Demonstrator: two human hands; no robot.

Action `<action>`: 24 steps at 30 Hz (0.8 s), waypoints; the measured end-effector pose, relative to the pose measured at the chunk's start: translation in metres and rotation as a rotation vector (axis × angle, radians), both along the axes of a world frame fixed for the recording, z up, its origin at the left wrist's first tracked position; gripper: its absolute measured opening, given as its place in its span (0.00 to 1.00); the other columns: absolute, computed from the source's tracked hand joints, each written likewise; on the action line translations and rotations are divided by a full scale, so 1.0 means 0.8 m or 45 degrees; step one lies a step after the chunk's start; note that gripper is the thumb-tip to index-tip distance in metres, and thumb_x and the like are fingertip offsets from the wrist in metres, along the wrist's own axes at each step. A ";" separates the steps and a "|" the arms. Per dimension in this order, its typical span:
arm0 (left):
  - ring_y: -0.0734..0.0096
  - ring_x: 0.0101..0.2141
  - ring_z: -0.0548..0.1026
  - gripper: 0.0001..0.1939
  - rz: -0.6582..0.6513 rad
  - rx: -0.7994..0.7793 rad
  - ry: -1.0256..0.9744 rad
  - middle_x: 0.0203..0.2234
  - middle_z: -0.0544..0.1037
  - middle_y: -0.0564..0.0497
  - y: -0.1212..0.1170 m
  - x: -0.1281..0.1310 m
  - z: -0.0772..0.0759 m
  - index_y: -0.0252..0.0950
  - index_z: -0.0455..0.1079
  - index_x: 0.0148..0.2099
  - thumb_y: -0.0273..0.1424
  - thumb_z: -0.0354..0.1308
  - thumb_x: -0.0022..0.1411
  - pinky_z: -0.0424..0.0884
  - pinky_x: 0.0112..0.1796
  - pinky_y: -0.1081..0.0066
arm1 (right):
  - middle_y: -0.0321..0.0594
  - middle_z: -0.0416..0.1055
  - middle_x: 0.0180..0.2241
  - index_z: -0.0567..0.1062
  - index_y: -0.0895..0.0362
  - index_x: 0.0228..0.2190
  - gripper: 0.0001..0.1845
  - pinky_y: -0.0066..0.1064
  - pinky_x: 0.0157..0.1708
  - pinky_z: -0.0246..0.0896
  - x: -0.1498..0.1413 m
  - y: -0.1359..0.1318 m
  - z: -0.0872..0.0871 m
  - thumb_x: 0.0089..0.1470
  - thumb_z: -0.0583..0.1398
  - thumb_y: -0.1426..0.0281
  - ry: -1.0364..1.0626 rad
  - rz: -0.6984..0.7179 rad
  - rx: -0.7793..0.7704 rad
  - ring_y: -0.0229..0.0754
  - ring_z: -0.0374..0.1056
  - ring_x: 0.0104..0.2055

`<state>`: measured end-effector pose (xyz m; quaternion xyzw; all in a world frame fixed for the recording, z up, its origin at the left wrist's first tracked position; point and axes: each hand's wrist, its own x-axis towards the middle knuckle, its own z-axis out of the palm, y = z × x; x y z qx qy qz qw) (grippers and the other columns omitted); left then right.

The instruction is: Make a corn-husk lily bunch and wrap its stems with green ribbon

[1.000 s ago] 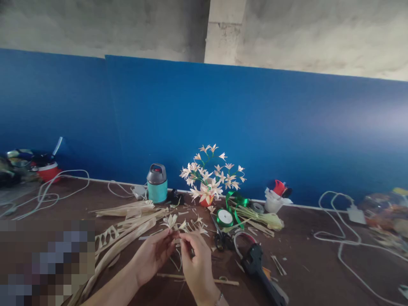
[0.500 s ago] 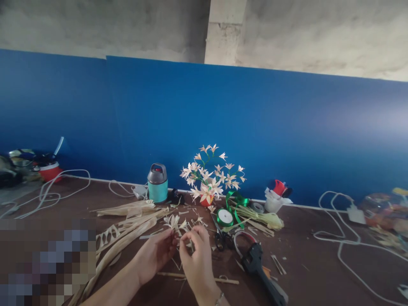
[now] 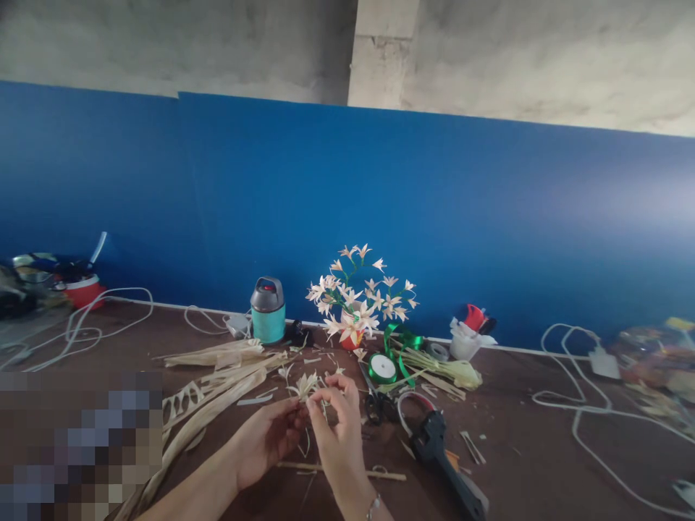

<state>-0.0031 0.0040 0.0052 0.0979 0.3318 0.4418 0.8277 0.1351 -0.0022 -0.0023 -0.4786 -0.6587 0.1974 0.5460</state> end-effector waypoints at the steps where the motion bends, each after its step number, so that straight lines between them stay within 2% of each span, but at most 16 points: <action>1: 0.82 0.19 0.68 0.06 -0.006 -0.002 -0.002 0.21 0.71 0.50 -0.001 0.000 0.001 0.26 0.68 0.30 0.23 0.52 0.58 0.65 0.18 0.84 | 0.44 0.63 0.39 0.73 0.54 0.26 0.04 0.35 0.40 0.62 0.000 0.001 -0.001 0.50 0.57 0.70 0.008 -0.004 -0.005 0.47 0.61 0.46; 13: 0.81 0.19 0.68 0.06 -0.018 -0.009 0.010 0.21 0.71 0.50 -0.003 0.001 0.003 0.26 0.68 0.30 0.22 0.52 0.57 0.64 0.18 0.84 | 0.44 0.63 0.40 0.72 0.55 0.25 0.04 0.37 0.43 0.61 -0.002 -0.001 -0.001 0.50 0.57 0.70 -0.017 -0.039 -0.041 0.47 0.61 0.46; 24: 0.81 0.20 0.68 0.02 -0.023 0.102 0.030 0.21 0.71 0.51 -0.004 0.002 -0.007 0.28 0.69 0.31 0.23 0.56 0.55 0.62 0.19 0.84 | 0.44 0.63 0.39 0.71 0.55 0.26 0.03 0.39 0.43 0.60 -0.002 0.000 -0.004 0.50 0.56 0.72 0.008 -0.056 0.011 0.47 0.62 0.44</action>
